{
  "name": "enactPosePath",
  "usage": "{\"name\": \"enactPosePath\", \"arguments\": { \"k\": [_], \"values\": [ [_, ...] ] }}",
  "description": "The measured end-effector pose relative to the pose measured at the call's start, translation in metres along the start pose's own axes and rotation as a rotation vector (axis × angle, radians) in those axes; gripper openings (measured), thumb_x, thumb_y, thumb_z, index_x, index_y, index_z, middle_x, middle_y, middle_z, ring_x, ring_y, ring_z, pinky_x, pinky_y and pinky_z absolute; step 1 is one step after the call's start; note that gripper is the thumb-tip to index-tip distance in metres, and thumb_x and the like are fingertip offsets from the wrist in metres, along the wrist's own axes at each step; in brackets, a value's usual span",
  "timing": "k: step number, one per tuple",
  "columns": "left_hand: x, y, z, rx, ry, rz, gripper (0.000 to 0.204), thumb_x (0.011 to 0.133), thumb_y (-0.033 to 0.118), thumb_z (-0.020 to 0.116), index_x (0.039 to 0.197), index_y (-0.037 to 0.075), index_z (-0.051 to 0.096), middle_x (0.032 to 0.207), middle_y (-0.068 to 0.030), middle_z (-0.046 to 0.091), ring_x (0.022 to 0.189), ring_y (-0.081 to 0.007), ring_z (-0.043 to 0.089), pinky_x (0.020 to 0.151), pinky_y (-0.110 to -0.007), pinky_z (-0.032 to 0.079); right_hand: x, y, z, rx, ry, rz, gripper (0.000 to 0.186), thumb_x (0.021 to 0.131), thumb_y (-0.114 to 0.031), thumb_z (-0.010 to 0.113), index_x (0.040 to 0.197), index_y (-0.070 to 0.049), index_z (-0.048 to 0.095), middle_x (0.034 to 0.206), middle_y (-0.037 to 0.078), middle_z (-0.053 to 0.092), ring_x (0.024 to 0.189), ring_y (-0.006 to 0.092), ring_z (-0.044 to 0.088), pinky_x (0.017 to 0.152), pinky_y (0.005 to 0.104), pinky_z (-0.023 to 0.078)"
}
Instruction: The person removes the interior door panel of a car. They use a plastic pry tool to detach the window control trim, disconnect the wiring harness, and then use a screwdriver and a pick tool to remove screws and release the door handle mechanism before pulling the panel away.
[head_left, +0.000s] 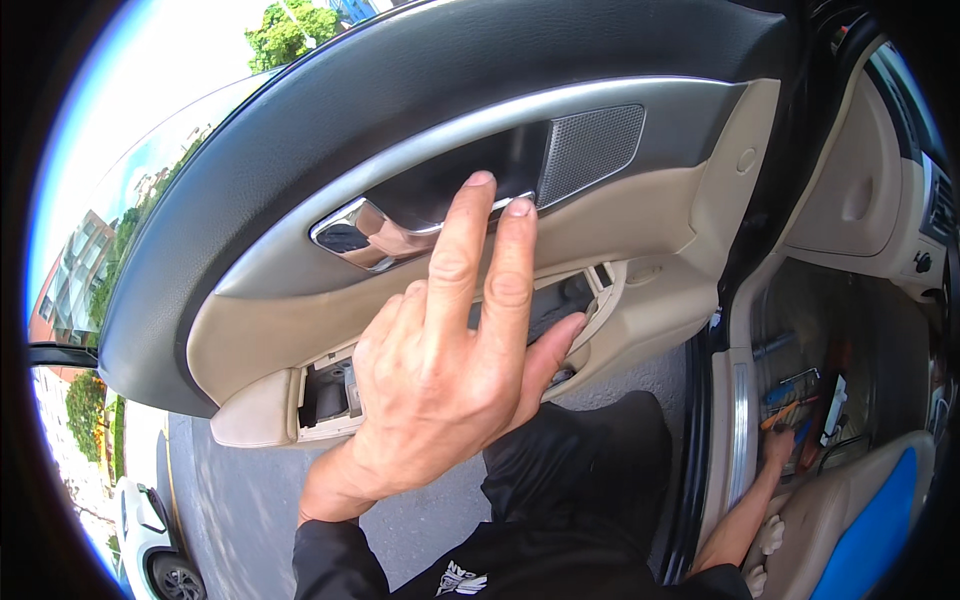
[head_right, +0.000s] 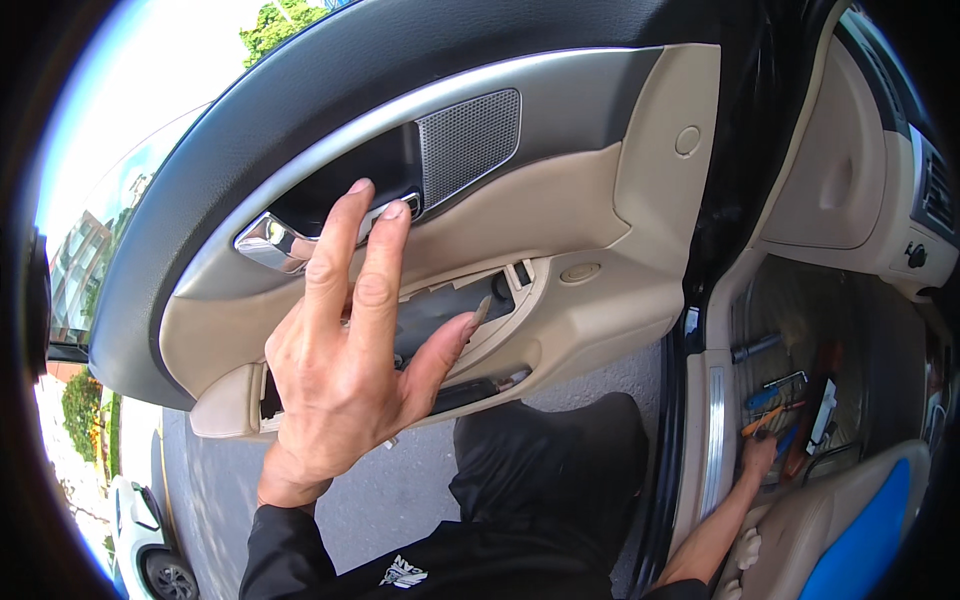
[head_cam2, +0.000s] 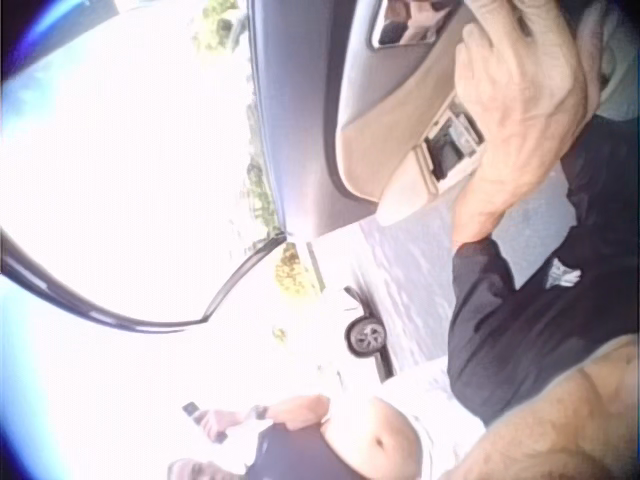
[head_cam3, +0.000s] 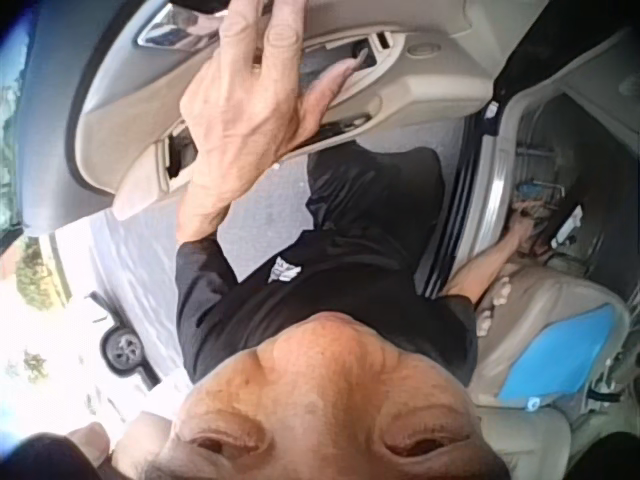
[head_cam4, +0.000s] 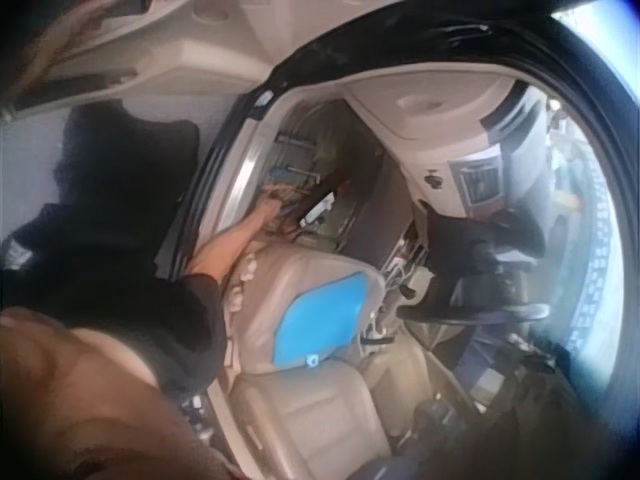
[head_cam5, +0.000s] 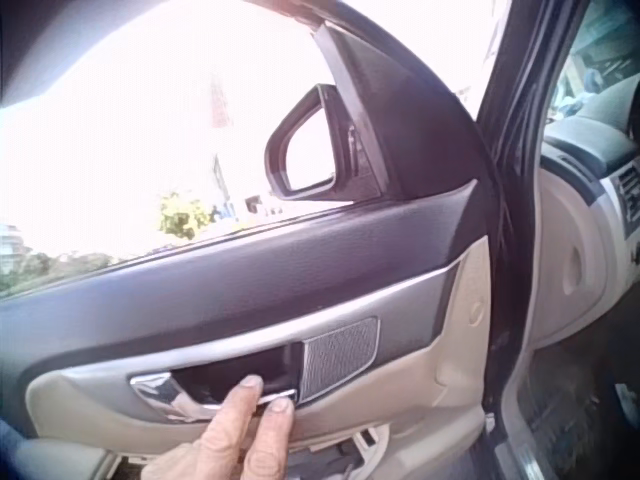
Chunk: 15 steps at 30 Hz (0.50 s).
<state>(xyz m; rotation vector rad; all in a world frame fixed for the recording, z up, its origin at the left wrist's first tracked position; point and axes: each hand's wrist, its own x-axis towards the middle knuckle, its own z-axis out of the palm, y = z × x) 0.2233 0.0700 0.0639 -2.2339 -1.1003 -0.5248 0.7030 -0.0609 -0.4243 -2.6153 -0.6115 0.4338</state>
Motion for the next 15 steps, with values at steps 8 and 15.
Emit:
{"name": "enactPosePath", "arguments": {
  "k": [8, 15],
  "values": [
    [0.019, 0.010, 0.020, 0.002, 0.200, -0.013, 0.058, 0.083, 0.030, 0.083, 0.124, -0.007, 0.066, 0.111, -0.0190, 0.065, 0.063, -0.0186, 0.065, 0.054, -0.028, 0.053, -0.002, -0.003, 0.000, 0.057, 0.016, 0.040, 0.033, 0.088, -0.018, 0.069, 0.116, 0.000, 0.073, 0.121, 0.026, 0.071, 0.119, 0.0446, 0.064, 0.102, 0.0481, 0.050],
    [0.006, -0.002, 0.019, -0.127, 0.334, 0.073, 0.036, 0.077, 0.007, 0.087, 0.109, 0.000, 0.073, 0.093, -0.0107, 0.068, 0.064, -0.0155, 0.065, 0.055, -0.026, 0.053, 0.000, 0.009, 0.002, 0.087, 0.003, 0.052, 0.037, 0.085, -0.014, 0.071, 0.118, 0.001, 0.072, 0.120, 0.026, 0.071, 0.118, 0.0433, 0.065, 0.101, 0.0470, 0.050]
  ]
}}
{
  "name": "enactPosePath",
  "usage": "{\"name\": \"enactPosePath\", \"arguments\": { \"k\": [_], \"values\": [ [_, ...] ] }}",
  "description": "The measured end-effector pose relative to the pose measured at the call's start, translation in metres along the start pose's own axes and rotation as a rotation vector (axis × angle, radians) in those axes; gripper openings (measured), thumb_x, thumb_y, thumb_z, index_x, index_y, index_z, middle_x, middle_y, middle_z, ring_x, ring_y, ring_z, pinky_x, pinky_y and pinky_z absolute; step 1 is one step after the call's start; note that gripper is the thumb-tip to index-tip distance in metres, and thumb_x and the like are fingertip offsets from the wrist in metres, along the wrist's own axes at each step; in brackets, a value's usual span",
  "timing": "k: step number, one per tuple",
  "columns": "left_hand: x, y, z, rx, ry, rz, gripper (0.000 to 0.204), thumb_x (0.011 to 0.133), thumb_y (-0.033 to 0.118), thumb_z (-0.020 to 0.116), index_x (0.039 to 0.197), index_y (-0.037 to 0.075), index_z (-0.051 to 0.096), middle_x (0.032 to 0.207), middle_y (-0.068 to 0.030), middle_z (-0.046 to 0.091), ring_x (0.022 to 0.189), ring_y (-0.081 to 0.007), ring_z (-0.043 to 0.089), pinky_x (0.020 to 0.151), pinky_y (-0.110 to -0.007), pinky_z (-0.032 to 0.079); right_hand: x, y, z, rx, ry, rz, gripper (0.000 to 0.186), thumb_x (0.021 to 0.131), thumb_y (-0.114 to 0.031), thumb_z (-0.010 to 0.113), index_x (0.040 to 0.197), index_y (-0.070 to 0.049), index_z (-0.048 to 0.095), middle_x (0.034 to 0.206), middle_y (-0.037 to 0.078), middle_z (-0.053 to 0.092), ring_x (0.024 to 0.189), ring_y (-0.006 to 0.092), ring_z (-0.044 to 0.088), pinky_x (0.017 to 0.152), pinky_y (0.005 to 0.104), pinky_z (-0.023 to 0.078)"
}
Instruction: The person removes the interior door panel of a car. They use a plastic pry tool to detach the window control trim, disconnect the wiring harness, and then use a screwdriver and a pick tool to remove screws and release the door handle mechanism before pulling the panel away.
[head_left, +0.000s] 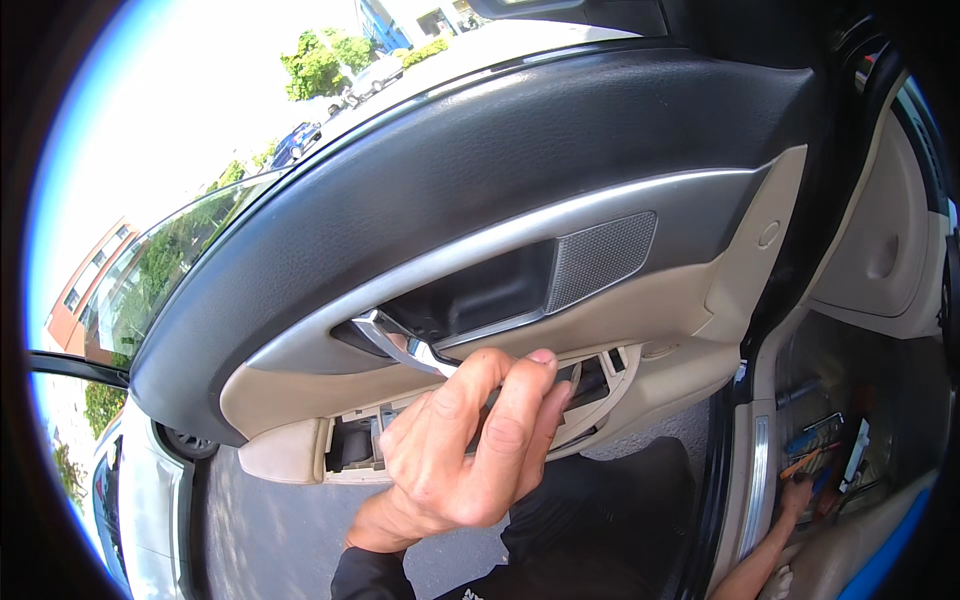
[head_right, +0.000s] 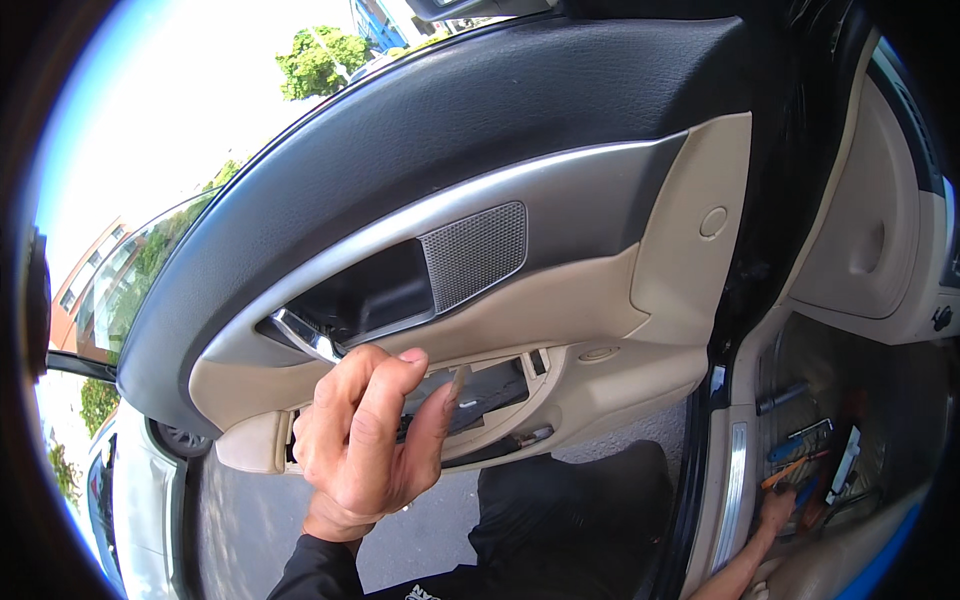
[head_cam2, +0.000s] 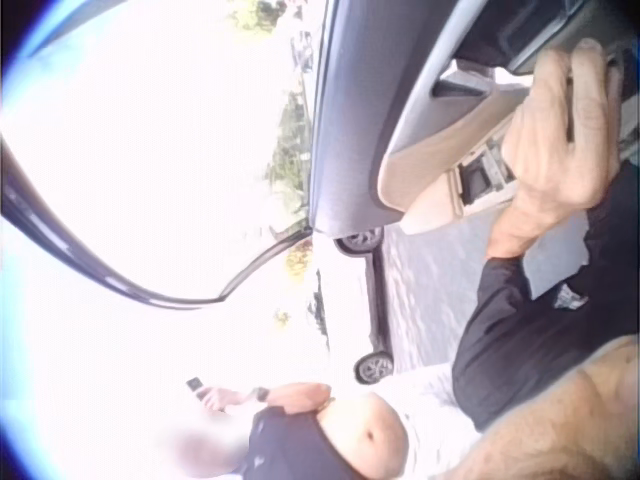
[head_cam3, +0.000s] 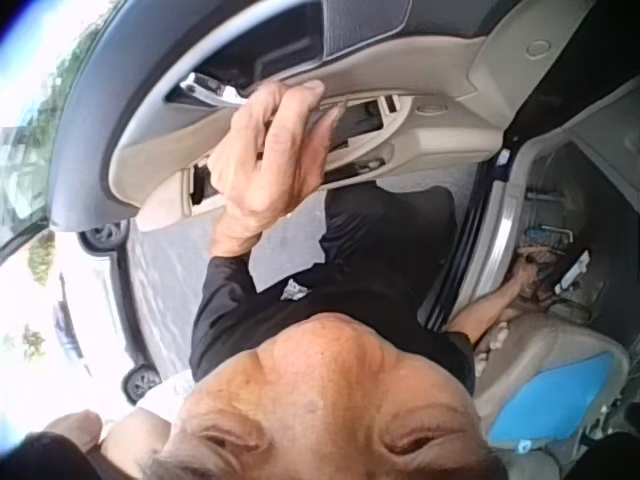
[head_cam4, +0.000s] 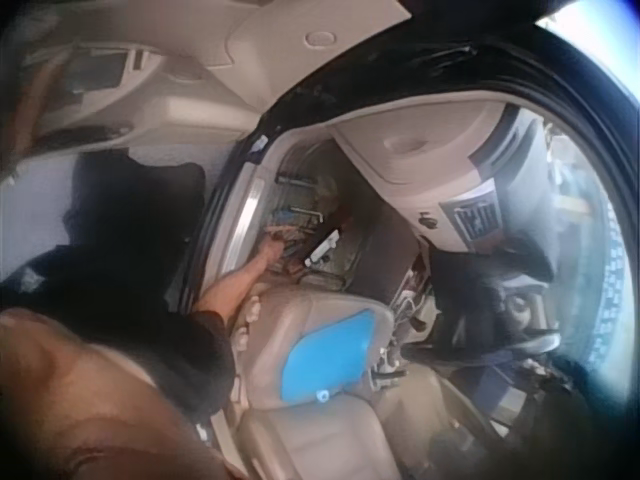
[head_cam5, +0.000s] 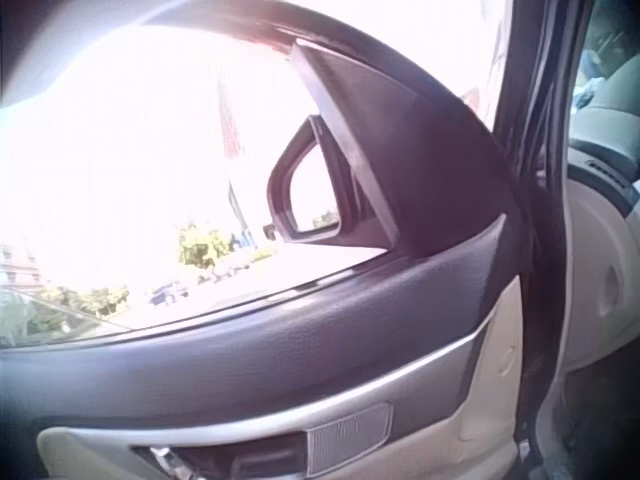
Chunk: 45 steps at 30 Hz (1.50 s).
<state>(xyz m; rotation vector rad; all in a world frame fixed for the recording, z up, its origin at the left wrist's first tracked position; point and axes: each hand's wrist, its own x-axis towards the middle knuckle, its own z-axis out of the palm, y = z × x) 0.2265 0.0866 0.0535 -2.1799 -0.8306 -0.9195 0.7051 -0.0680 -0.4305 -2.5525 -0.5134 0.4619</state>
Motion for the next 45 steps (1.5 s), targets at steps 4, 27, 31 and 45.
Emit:
{"name": "enactPosePath", "arguments": {
  "k": [4, 27, 31, 45],
  "values": [
    [0.000, -0.001, -0.007, -0.034, -0.054, 0.008, 0.043, 0.074, 0.009, 0.090, 0.112, -0.001, 0.073, 0.092, -0.0113, 0.069, 0.064, -0.0146, 0.066, 0.055, -0.025, 0.054, 0.001, 0.004, 0.001, 0.008, -0.049, -0.016, 0.041, 0.085, -0.011, 0.070, 0.124, 0.002, 0.070, 0.126, 0.025, 0.070, 0.123, 0.0429, 0.063, 0.105, 0.0460, 0.048],
    [-0.013, -0.005, -0.022, -0.168, -0.398, 0.031, 0.041, 0.071, 0.042, 0.092, 0.086, 0.008, 0.074, 0.132, -0.0366, 0.049, 0.065, -0.0186, 0.067, 0.047, -0.023, 0.053, -0.001, 0.003, 0.000, -0.127, 0.067, -0.025, 0.044, 0.081, -0.014, 0.064, 0.124, -0.003, 0.066, 0.123, 0.028, 0.068, 0.122, 0.0483, 0.060, 0.105, 0.0519, 0.047],
    [-0.009, -0.002, -0.021, -0.133, -0.329, 0.060, 0.044, 0.072, 0.044, 0.089, 0.089, 0.006, 0.074, 0.138, -0.0392, 0.047, 0.079, -0.0258, 0.073, 0.056, -0.027, 0.059, -0.006, -0.009, 0.001, -0.070, 0.058, -0.024, 0.044, 0.081, -0.016, 0.066, 0.123, -0.001, 0.066, 0.122, 0.031, 0.067, 0.121, 0.0504, 0.059, 0.105, 0.0532, 0.046],
    [-0.034, -0.005, 0.002, -0.207, -0.165, 0.057, 0.038, 0.082, 0.040, 0.082, 0.074, 0.008, 0.063, 0.142, -0.0296, 0.057, 0.056, -0.0102, 0.057, 0.050, -0.021, 0.049, -0.016, -0.014, 0.003, -0.093, 0.123, -0.069, 0.043, 0.079, -0.030, 0.082, 0.108, 0.000, 0.073, 0.106, 0.023, 0.076, 0.110, 0.0416, 0.069, 0.100, 0.0451, 0.053]
  ]
}}
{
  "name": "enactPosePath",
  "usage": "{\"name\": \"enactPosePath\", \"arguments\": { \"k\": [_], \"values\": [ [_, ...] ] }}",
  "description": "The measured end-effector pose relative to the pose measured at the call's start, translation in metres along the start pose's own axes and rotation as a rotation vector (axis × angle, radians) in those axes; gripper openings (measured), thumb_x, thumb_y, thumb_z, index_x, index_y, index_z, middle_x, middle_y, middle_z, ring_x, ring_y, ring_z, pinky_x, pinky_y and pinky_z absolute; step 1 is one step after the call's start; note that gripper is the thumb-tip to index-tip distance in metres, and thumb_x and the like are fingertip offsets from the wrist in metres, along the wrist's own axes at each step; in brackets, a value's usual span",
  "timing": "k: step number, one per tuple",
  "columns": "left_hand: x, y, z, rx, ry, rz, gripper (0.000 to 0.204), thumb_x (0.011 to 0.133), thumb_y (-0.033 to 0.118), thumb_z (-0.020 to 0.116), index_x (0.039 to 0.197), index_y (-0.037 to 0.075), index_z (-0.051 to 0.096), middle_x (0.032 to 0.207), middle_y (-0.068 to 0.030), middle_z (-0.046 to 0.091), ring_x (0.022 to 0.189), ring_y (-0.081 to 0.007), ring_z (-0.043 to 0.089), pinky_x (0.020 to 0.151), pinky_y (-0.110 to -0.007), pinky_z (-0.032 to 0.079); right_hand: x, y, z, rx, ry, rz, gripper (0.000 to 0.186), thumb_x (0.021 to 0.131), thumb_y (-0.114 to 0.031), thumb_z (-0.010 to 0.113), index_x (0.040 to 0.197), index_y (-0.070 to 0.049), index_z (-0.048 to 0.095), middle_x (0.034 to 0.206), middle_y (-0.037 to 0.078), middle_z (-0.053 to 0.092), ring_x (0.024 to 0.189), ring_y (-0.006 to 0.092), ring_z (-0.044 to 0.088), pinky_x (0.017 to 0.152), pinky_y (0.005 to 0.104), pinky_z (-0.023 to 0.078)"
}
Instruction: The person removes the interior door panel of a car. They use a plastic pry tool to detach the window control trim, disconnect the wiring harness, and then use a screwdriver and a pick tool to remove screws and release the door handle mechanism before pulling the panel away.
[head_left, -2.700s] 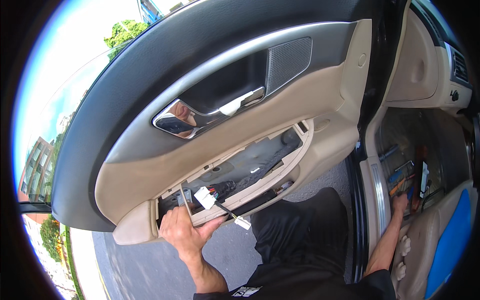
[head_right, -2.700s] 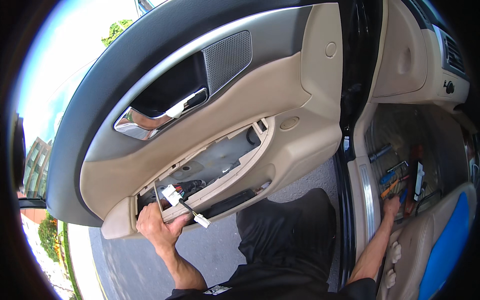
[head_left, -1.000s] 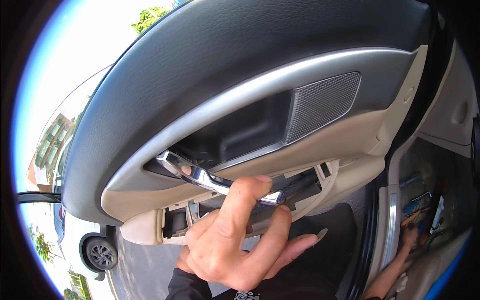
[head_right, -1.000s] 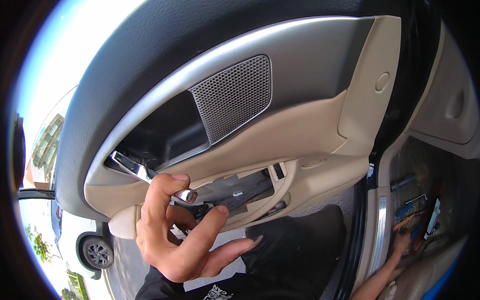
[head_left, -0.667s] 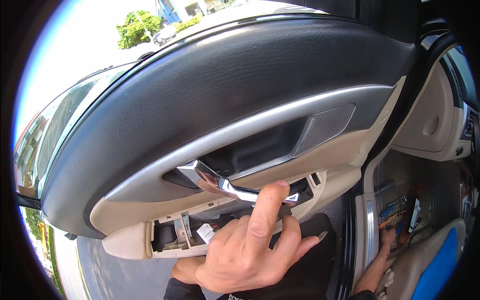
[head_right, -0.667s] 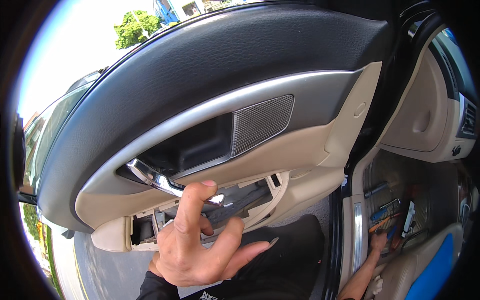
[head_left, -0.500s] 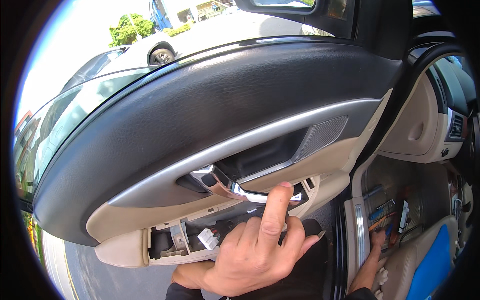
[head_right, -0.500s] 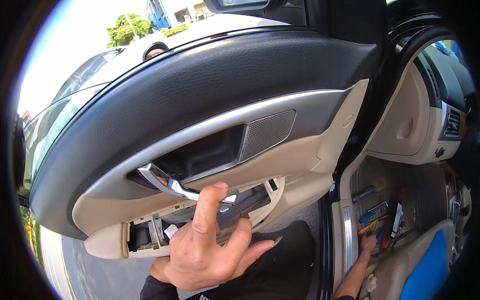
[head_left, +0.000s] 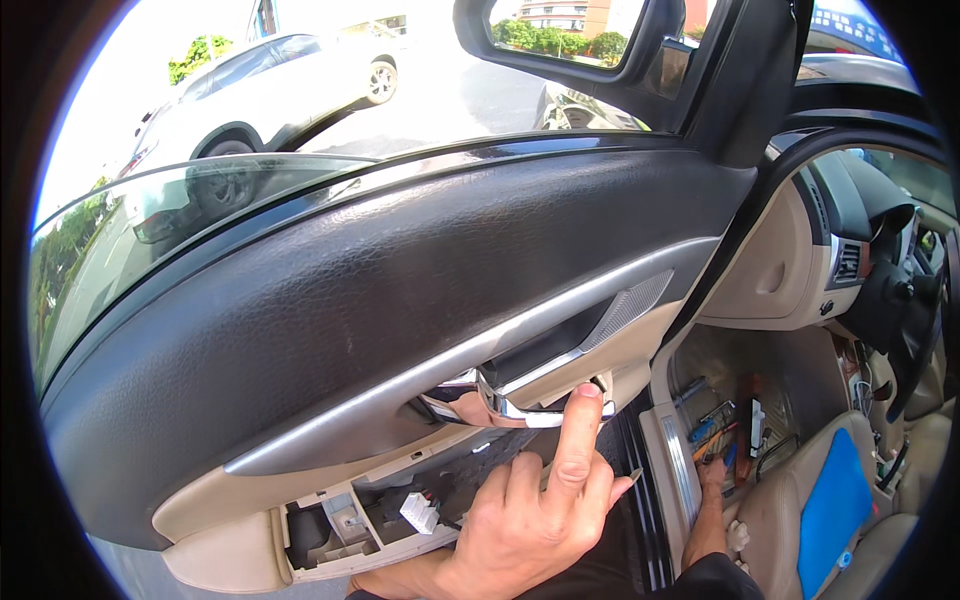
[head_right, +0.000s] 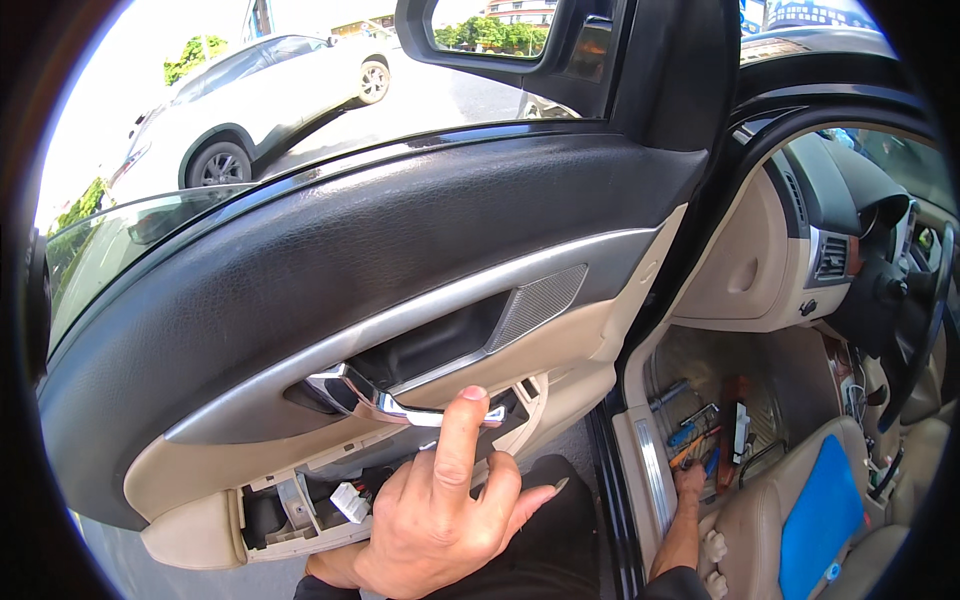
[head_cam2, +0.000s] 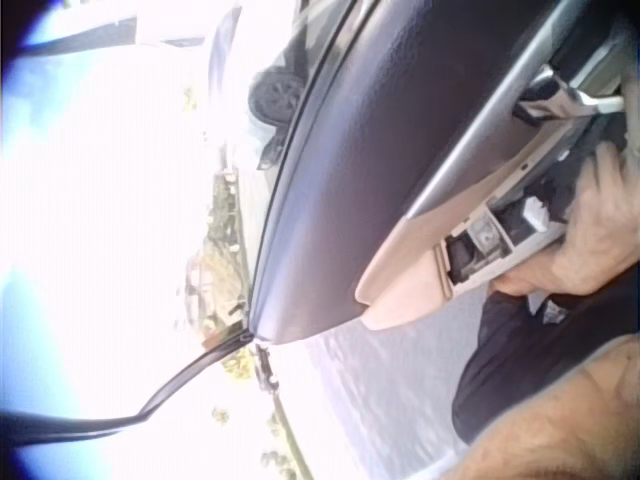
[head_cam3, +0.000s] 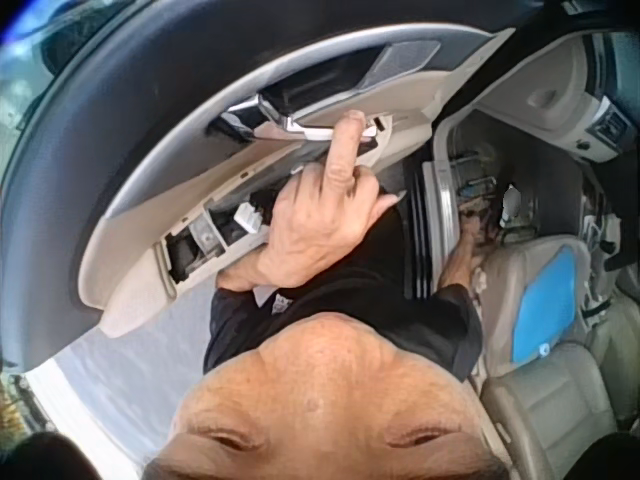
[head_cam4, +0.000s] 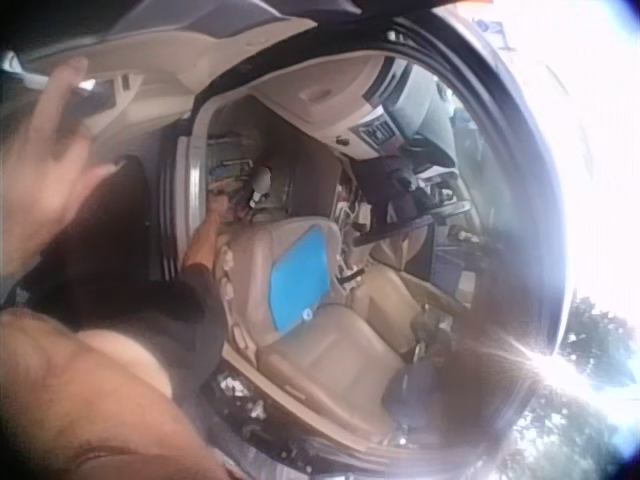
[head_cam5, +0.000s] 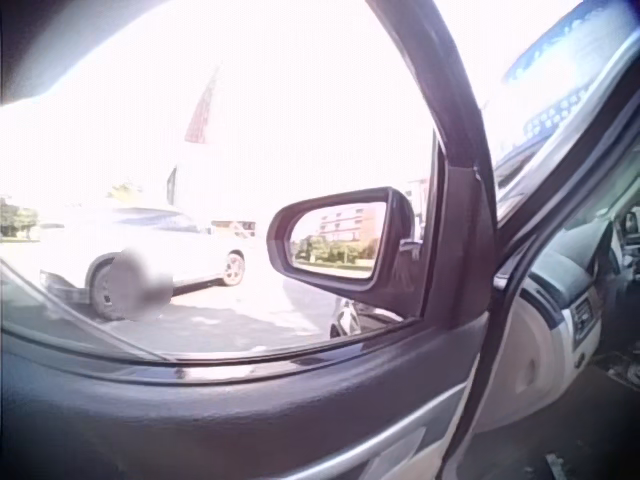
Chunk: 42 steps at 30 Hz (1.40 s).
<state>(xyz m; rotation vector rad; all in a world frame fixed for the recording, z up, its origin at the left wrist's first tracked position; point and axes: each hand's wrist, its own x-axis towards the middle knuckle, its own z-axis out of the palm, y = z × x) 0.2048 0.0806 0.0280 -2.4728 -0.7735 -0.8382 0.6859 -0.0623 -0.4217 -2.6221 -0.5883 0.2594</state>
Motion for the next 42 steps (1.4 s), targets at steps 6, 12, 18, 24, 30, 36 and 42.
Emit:
{"name": "enactPosePath", "arguments": {
  "k": [6, 12, 18, 24, 30, 36, 42],
  "values": [
    [-0.007, 0.005, 0.007, -0.104, 0.061, -0.063, 0.040, 0.078, 0.036, 0.083, 0.089, 0.002, 0.066, 0.154, -0.0268, 0.047, 0.070, -0.0219, 0.061, 0.062, -0.031, 0.051, 0.003, 0.015, 0.009, -0.069, 0.080, -0.015, 0.043, 0.076, -0.029, 0.083, 0.106, 0.001, 0.073, 0.106, 0.024, 0.075, 0.107, 0.0422, 0.070, 0.097, 0.0463, 0.054],
    [-0.006, 0.006, 0.010, -0.133, 0.104, -0.073, 0.040, 0.080, 0.037, 0.083, 0.089, 0.003, 0.065, 0.152, -0.0286, 0.048, 0.067, -0.0225, 0.061, 0.060, -0.031, 0.052, 0.003, 0.013, 0.011, -0.043, 0.076, -0.057, 0.041, 0.075, -0.027, 0.083, 0.104, 0.001, 0.074, 0.100, 0.025, 0.075, 0.101, 0.0426, 0.072, 0.093, 0.0466, 0.056],
    [-0.005, 0.003, 0.008, -0.143, 0.075, -0.056, 0.039, 0.082, 0.038, 0.083, 0.086, 0.004, 0.065, 0.151, -0.0301, 0.048, 0.064, -0.0234, 0.062, 0.058, -0.031, 0.052, 0.003, 0.018, 0.012, -0.040, 0.013, -0.027, 0.041, 0.081, -0.029, 0.078, 0.109, 0.000, 0.070, 0.110, 0.028, 0.071, 0.111, 0.0470, 0.065, 0.101, 0.0518, 0.051],
    [-0.006, 0.003, 0.011, -0.143, 0.116, -0.054, 0.038, 0.083, 0.039, 0.083, 0.084, 0.005, 0.064, 0.150, -0.0308, 0.048, 0.066, -0.0245, 0.066, 0.058, -0.032, 0.054, 0.000, 0.006, 0.006, -0.078, -0.016, -0.001, 0.042, 0.082, -0.026, 0.077, 0.115, -0.001, 0.069, 0.117, 0.028, 0.069, 0.113, 0.0474, 0.064, 0.101, 0.0526, 0.051],
    [0.011, 0.004, -0.009, -0.196, 0.021, -0.084, 0.038, 0.083, 0.040, 0.083, 0.082, 0.007, 0.065, 0.149, -0.0304, 0.050, 0.070, -0.0237, 0.068, 0.060, -0.030, 0.056, -0.002, 0.011, -0.002, -0.101, -0.026, 0.039, 0.041, 0.082, -0.025, 0.076, 0.115, -0.001, 0.068, 0.117, 0.028, 0.069, 0.115, 0.0475, 0.064, 0.100, 0.0533, 0.052],
    [0.005, -0.001, -0.001, -0.194, 0.039, -0.044, 0.040, 0.076, 0.044, 0.090, 0.074, 0.010, 0.068, 0.140, -0.0349, 0.050, 0.059, -0.0111, 0.064, 0.051, -0.023, 0.055, -0.001, 0.008, 0.003, -0.028, -0.017, -0.047, 0.037, 0.083, -0.021, 0.073, 0.112, 0.002, 0.069, 0.115, 0.030, 0.069, 0.113, 0.0476, 0.064, 0.098, 0.0525, 0.050],
    [0.003, -0.002, 0.003, -0.307, 0.120, -0.077, 0.042, 0.077, 0.040, 0.090, 0.071, 0.007, 0.065, 0.140, -0.0313, 0.053, 0.051, -0.0077, 0.056, 0.048, -0.022, 0.051, -0.004, -0.002, -0.005, -0.021, -0.001, -0.020, 0.038, 0.080, -0.017, 0.074, 0.110, 0.005, 0.070, 0.109, 0.032, 0.070, 0.112, 0.0485, 0.065, 0.094, 0.0516, 0.051]
  ]
}}
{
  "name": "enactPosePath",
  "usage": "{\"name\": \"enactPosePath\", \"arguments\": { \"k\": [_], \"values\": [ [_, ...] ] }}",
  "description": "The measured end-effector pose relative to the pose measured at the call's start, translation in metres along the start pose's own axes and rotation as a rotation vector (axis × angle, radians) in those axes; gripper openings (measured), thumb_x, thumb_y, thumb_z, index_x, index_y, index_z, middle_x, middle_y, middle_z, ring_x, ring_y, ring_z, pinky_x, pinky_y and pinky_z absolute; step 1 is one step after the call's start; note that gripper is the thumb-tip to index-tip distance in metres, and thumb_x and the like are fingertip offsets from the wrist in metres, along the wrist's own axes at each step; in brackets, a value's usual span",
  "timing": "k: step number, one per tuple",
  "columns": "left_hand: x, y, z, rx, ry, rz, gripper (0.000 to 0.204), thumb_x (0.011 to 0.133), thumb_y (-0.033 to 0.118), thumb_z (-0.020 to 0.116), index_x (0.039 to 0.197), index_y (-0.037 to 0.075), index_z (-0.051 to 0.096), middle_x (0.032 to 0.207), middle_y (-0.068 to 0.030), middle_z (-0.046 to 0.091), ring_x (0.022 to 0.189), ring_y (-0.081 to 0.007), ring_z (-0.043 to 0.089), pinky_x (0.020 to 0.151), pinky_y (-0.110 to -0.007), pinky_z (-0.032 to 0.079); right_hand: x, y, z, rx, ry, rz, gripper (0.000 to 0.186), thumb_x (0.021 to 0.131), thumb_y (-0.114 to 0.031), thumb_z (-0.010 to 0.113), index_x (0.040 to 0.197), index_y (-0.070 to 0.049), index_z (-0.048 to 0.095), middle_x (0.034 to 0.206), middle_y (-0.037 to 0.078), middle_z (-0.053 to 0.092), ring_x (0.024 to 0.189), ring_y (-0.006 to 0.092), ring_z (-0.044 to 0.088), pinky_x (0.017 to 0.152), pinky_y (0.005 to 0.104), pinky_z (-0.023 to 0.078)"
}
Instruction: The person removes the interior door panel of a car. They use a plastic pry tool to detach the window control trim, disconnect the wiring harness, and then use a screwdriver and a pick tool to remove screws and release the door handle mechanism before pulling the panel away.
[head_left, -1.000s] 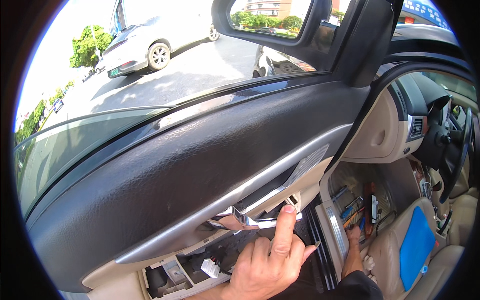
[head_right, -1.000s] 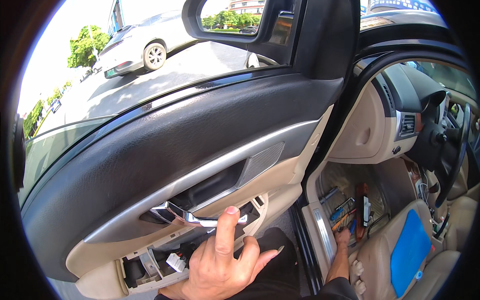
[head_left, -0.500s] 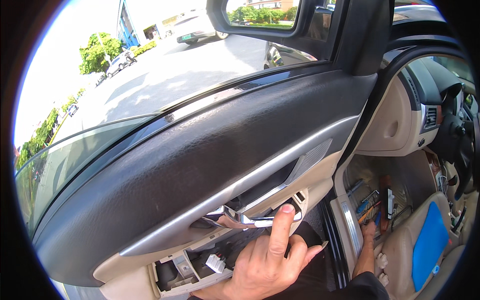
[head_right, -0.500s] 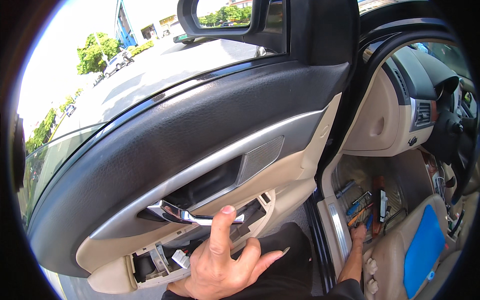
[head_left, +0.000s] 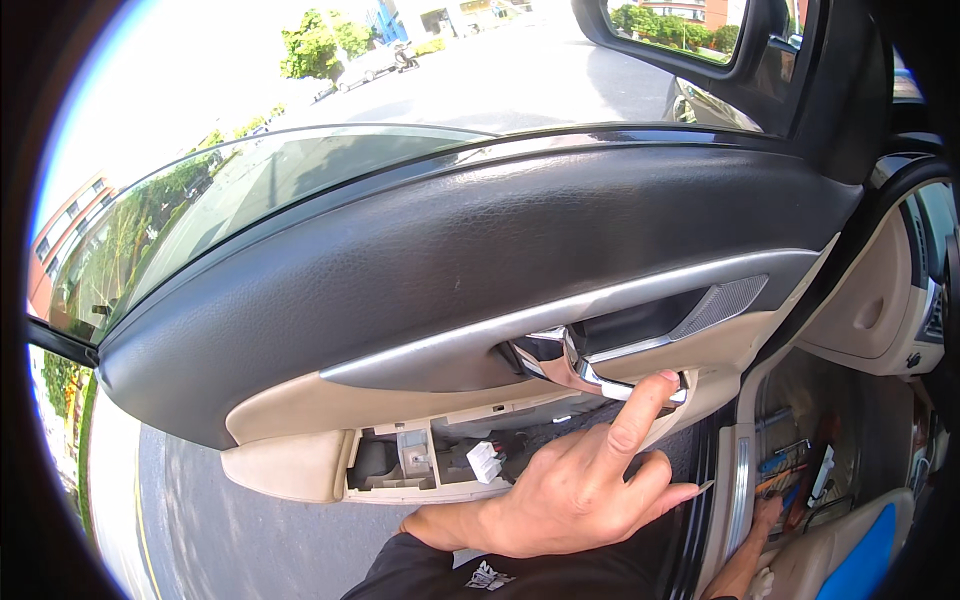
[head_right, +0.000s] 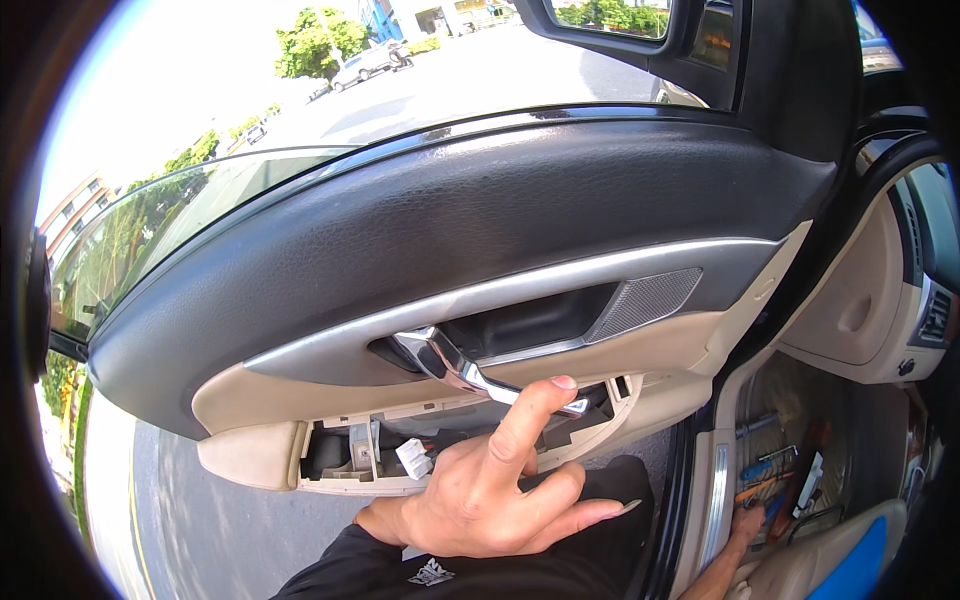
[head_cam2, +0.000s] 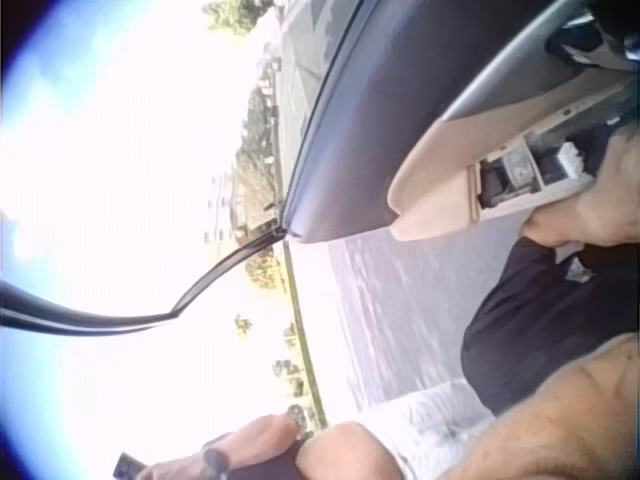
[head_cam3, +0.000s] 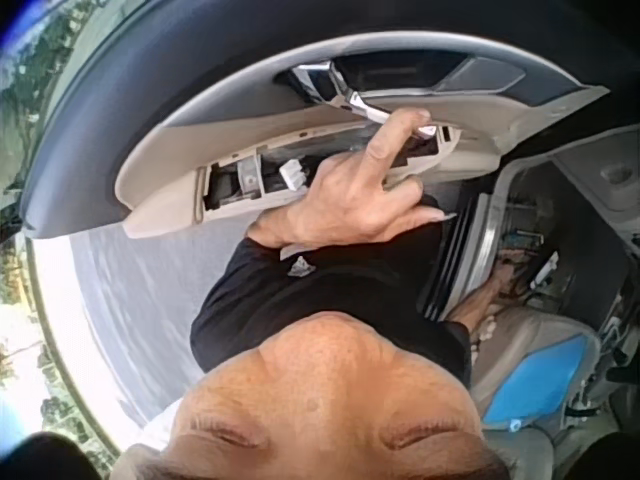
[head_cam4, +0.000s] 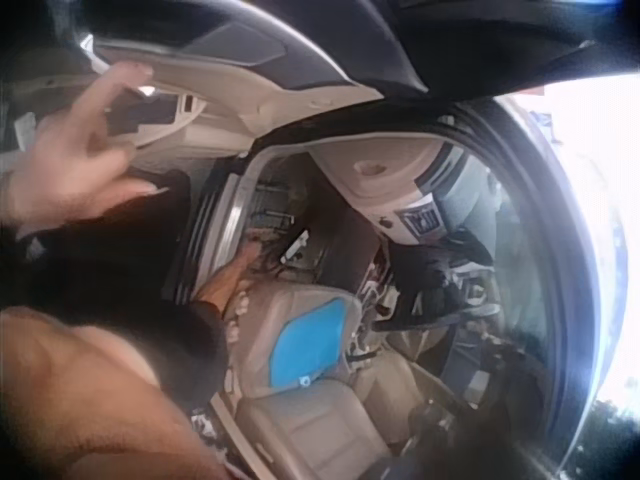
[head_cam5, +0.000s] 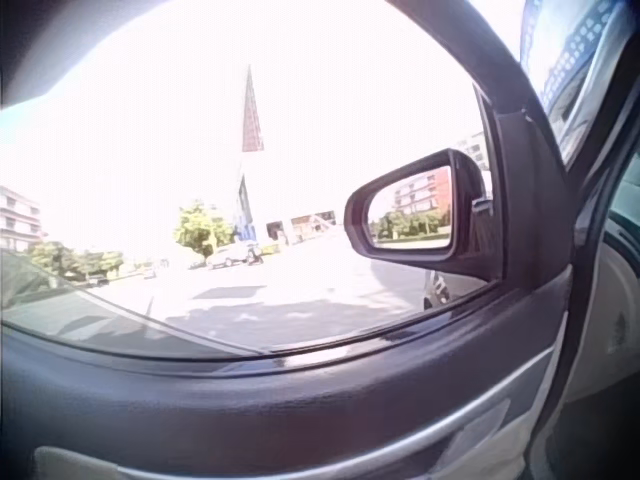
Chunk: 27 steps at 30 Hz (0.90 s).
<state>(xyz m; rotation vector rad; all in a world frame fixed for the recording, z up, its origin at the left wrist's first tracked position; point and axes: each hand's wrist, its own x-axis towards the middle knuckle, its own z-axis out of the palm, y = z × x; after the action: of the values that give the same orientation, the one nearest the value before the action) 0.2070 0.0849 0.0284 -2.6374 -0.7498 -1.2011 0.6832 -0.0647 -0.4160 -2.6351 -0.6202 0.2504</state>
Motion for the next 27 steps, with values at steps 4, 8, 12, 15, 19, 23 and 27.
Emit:
{"name": "enactPosePath", "arguments": {
  "k": [4, 8, 12, 15, 19, 23, 27],
  "values": [
    [0.001, 0.003, -0.002, -0.011, 0.008, -0.014, 0.042, 0.077, 0.039, 0.090, 0.071, 0.007, 0.064, 0.141, -0.0329, 0.051, 0.049, -0.0067, 0.053, 0.046, -0.021, 0.049, 0.006, 0.001, -0.001, 0.028, -0.034, -0.039, 0.040, 0.078, -0.017, 0.077, 0.110, 0.006, 0.070, 0.109, 0.032, 0.070, 0.112, 0.0485, 0.065, 0.094, 0.0508, 0.052],
    [0.003, 0.012, -0.007, 0.024, -0.072, -0.062, 0.042, 0.075, 0.039, 0.090, 0.073, 0.006, 0.063, 0.144, -0.0355, 0.048, 0.054, -0.0111, 0.059, 0.048, -0.024, 0.050, 0.003, -0.002, -0.001, 0.051, -0.029, -0.017, 0.042, 0.078, -0.019, 0.077, 0.111, 0.007, 0.069, 0.112, 0.032, 0.070, 0.114, 0.0485, 0.064, 0.094, 0.0511, 0.052],
    [0.001, 0.022, -0.007, 0.111, -0.125, -0.119, 0.045, 0.073, 0.040, 0.090, 0.080, 0.005, 0.063, 0.147, -0.0367, 0.045, 0.076, -0.0243, 0.072, 0.057, -0.030, 0.056, 0.009, 0.008, 0.001, 0.028, -0.039, -0.013, 0.046, 0.079, -0.025, 0.077, 0.112, 0.006, 0.069, 0.115, 0.031, 0.069, 0.115, 0.0487, 0.063, 0.096, 0.0519, 0.051],
    [0.002, 0.025, -0.009, 0.126, -0.154, -0.138, 0.045, 0.072, 0.039, 0.091, 0.081, 0.005, 0.063, 0.148, -0.0368, 0.043, 0.077, -0.0246, 0.073, 0.059, -0.030, 0.057, 0.005, 0.002, -0.002, 0.018, -0.070, 0.008, 0.041, 0.081, -0.024, 0.068, 0.115, -0.001, 0.070, 0.117, 0.029, 0.069, 0.116, 0.0488, 0.063, 0.099, 0.0513, 0.050],
    [0.004, 0.029, -0.011, 0.151, -0.192, -0.160, 0.045, 0.072, 0.038, 0.091, 0.082, 0.005, 0.063, 0.152, -0.0376, 0.039, 0.077, -0.0256, 0.073, 0.060, -0.031, 0.057, 0.011, 0.017, 0.001, 0.008, -0.074, -0.039, 0.042, 0.081, -0.024, 0.068, 0.115, 0.000, 0.071, 0.117, 0.030, 0.070, 0.115, 0.0491, 0.063, 0.099, 0.0513, 0.051],
    [0.006, 0.032, -0.013, 0.188, -0.215, -0.177, 0.044, 0.070, 0.039, 0.092, 0.087, 0.005, 0.069, 0.151, -0.0359, 0.039, 0.065, -0.0154, 0.065, 0.054, -0.028, 0.054, 0.010, 0.001, -0.003, 0.081, -0.100, 0.018, 0.048, 0.079, -0.026, 0.074, 0.116, 0.005, 0.071, 0.117, 0.032, 0.069, 0.117, 0.0493, 0.062, 0.099, 0.0506, 0.050],
    [0.009, 0.038, -0.011, 0.173, -0.215, -0.258, 0.042, 0.066, 0.028, 0.092, 0.074, 0.003, 0.059, 0.156, -0.0351, 0.038, 0.078, -0.0225, 0.072, 0.063, -0.031, 0.058, 0.024, 0.024, 0.007, 0.074, -0.063, -0.035, 0.044, 0.078, -0.021, 0.071, 0.114, 0.004, 0.072, 0.113, 0.032, 0.071, 0.115, 0.0489, 0.064, 0.099, 0.0508, 0.050]
  ]
}}
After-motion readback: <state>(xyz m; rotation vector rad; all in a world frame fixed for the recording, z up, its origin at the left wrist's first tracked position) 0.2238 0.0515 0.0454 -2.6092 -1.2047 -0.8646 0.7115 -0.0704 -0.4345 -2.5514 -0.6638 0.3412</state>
